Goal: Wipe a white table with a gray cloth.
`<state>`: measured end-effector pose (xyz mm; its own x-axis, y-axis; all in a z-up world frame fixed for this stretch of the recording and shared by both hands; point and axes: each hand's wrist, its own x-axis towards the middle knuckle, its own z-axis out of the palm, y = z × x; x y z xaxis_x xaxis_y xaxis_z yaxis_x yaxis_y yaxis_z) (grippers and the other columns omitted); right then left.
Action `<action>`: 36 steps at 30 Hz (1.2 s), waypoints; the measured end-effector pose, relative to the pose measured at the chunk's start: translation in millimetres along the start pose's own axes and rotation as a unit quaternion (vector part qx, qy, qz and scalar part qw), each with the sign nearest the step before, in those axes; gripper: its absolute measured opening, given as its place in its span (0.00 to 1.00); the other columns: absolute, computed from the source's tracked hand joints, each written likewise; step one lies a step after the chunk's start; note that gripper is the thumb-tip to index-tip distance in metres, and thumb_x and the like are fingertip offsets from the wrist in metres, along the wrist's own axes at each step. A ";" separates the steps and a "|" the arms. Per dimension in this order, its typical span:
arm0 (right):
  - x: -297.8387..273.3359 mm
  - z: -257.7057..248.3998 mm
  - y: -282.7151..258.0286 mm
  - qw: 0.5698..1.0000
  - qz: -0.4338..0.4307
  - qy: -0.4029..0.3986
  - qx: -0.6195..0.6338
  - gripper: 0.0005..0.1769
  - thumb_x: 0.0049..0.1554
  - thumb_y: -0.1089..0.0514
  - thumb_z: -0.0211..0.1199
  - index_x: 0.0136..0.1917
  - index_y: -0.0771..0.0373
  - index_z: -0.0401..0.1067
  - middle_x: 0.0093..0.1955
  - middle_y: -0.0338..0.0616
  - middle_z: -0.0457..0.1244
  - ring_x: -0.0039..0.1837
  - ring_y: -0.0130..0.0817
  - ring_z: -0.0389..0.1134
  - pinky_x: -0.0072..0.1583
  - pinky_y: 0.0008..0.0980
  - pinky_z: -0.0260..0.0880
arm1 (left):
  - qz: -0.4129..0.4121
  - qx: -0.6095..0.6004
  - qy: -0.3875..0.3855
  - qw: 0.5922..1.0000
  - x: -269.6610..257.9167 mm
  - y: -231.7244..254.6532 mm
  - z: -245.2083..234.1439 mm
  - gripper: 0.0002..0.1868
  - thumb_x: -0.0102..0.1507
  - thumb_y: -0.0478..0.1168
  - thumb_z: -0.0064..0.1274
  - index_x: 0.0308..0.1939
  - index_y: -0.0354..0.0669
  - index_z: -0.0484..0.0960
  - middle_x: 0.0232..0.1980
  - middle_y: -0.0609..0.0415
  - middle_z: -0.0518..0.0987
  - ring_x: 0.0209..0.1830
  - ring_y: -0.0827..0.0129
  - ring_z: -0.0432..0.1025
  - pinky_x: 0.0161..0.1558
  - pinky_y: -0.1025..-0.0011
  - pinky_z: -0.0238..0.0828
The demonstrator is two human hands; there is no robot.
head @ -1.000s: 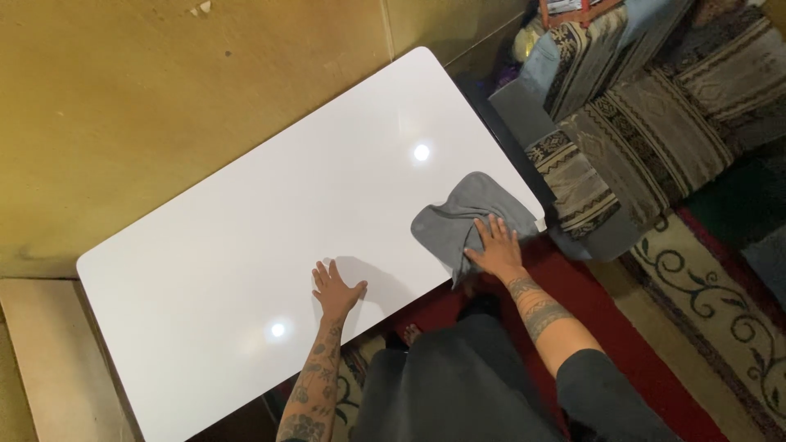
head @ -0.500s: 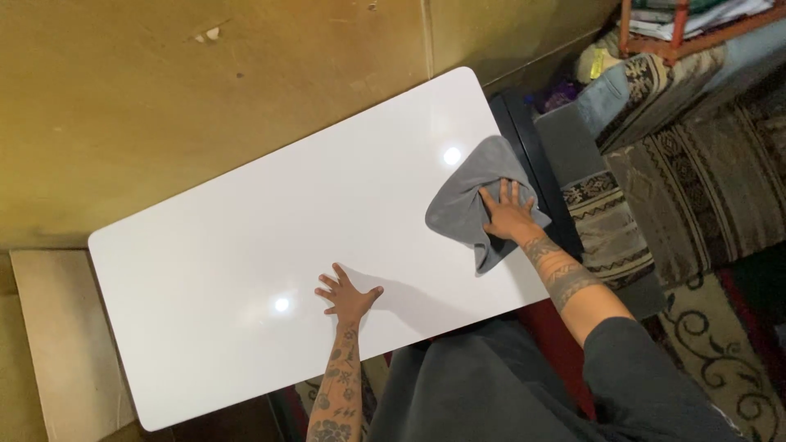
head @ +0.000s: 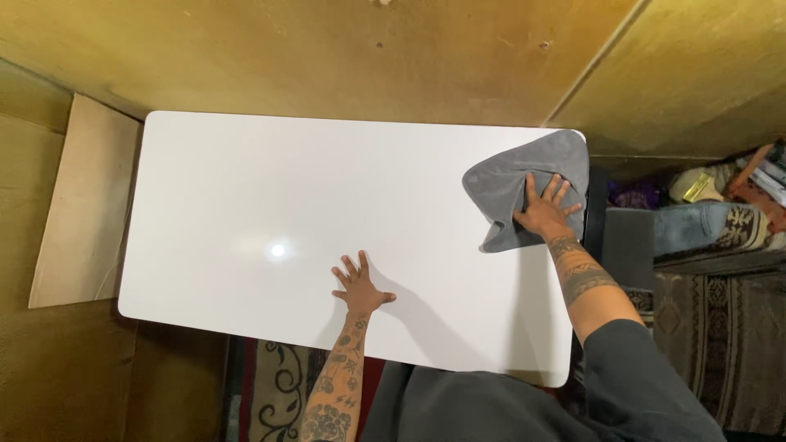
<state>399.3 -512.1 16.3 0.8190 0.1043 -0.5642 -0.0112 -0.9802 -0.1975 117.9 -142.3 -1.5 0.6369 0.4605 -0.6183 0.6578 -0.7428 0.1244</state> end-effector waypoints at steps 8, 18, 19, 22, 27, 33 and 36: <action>9.3 27.0 4.3 0.999 -0.018 0.038 -0.021 0.62 0.53 0.30 0.61 0.85 0.41 0.26 0.84 0.61 0.13 0.83 0.64 0.08 0.70 0.82 0.16 | 0.002 -0.009 0.005 1.000 7.4 -2.0 9.8 0.85 0.39 0.69 0.75 0.81 0.68 0.24 0.83 0.47 0.16 0.80 0.34 0.10 0.66 0.17 0.33; -73.1 78.9 40.1 0.988 -0.134 0.061 -0.036 0.61 0.49 0.12 0.42 0.84 0.41 0.31 0.86 0.53 0.19 0.84 0.53 0.10 0.75 0.66 0.10 | 0.029 0.001 0.018 0.999 13.8 -4.3 10.1 0.85 0.39 0.72 0.74 0.81 0.67 0.24 0.83 0.46 0.14 0.78 0.32 0.09 0.65 0.15 0.31; -80.5 82.6 40.2 0.989 -0.127 0.066 -0.029 0.61 0.49 0.12 0.42 0.84 0.41 0.31 0.86 0.53 0.19 0.84 0.53 0.10 0.75 0.66 0.10 | 0.037 0.008 0.020 0.999 10.0 -1.7 3.5 0.85 0.39 0.72 0.74 0.81 0.67 0.24 0.83 0.46 0.14 0.78 0.32 0.09 0.65 0.15 0.31; -113.0 106.4 39.8 0.992 -0.082 0.093 0.032 0.59 0.51 0.14 0.42 0.84 0.43 0.33 0.87 0.51 0.21 0.85 0.50 0.13 0.77 0.63 0.11 | 0.029 0.035 0.006 0.999 -5.0 -1.8 -13.0 0.85 0.37 0.71 0.74 0.82 0.67 0.26 0.85 0.46 0.21 0.81 0.31 0.17 0.65 0.17 0.39; -134.1 157.4 23.3 0.981 0.018 0.169 0.089 0.55 0.57 0.17 0.39 0.85 0.47 0.31 0.87 0.55 0.23 0.85 0.53 0.15 0.77 0.67 0.14 | 0.092 0.063 -0.012 0.994 -6.0 -27.3 -32.3 0.84 0.36 0.69 0.75 0.83 0.61 0.33 0.85 0.42 0.34 0.81 0.29 0.31 0.67 0.28 0.51; -174.8 177.2 -46.1 0.983 0.134 0.063 0.109 0.72 0.45 0.18 0.61 0.85 0.45 0.22 0.84 0.60 0.12 0.83 0.61 0.08 0.73 0.75 0.17 | 0.305 0.282 0.034 0.909 -9.9 -110.5 -34.7 0.79 0.40 0.71 0.74 0.82 0.55 0.37 0.85 0.49 0.35 0.83 0.44 0.31 0.71 0.19 0.32; -184.9 209.4 -67.5 0.982 0.125 0.054 0.128 0.75 0.44 0.19 0.64 0.84 0.43 0.21 0.85 0.59 0.11 0.83 0.62 0.08 0.73 0.78 0.20 | 0.332 0.239 0.062 0.910 -18.4 -145.7 -23.6 0.75 0.42 0.66 0.75 0.81 0.64 0.38 0.84 0.48 0.32 0.83 0.43 0.26 0.66 0.15 0.32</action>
<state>128.6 -430.1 -33.9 0.8284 -0.1667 -0.5347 -0.3525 -0.8971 -0.2664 19.8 -31.1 10.0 0.8902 -0.1380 -0.4342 -0.1200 -0.9904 0.0688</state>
